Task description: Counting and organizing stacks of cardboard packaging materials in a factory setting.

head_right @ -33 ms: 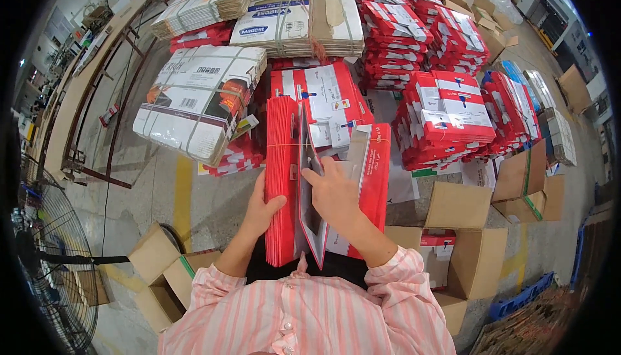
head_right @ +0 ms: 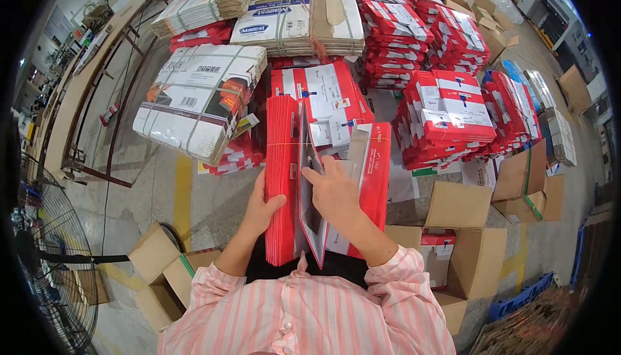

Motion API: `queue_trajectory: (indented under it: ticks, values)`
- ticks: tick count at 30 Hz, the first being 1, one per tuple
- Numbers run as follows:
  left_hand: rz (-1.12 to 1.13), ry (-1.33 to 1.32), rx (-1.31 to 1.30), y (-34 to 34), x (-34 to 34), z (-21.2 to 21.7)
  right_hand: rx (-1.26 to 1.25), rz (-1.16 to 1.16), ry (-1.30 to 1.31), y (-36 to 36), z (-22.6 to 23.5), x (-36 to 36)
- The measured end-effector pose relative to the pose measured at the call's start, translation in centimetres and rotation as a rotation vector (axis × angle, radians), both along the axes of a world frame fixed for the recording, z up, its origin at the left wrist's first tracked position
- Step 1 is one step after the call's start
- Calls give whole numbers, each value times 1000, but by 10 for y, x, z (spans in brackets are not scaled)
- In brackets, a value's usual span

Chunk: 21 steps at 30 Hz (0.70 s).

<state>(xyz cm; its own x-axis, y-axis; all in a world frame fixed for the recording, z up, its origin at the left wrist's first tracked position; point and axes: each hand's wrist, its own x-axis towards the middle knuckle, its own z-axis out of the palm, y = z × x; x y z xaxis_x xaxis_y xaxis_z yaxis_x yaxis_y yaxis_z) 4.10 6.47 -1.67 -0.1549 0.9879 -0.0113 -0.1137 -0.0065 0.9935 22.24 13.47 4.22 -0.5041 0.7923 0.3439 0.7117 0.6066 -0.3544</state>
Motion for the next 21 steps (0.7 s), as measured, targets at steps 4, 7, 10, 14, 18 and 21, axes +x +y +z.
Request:
queue_trajectory:
  ticks: [4, 7, 10, 14, 18, 21]
  values:
    - [-10, -4, -10, 0, -3, -5, -16, 20, 6, 4, -1, 3]
    - [-22, 36, 12, 0, -3, -6, -92, 58, 61, 7, 1, 7]
    - [-35, 48, 26, -2, -1, 1, -140, 98, 125, 9, -1, 10]
    - [-63, 36, 23, -2, 0, 1, -258, 70, 244, 9, 0, 5]
    - [-69, 63, -8, -2, 1, 1, -269, -6, 193, 5, 6, -7]
    - [-44, 116, -16, -3, -3, -2, -166, -20, 294, 6, -1, -9]
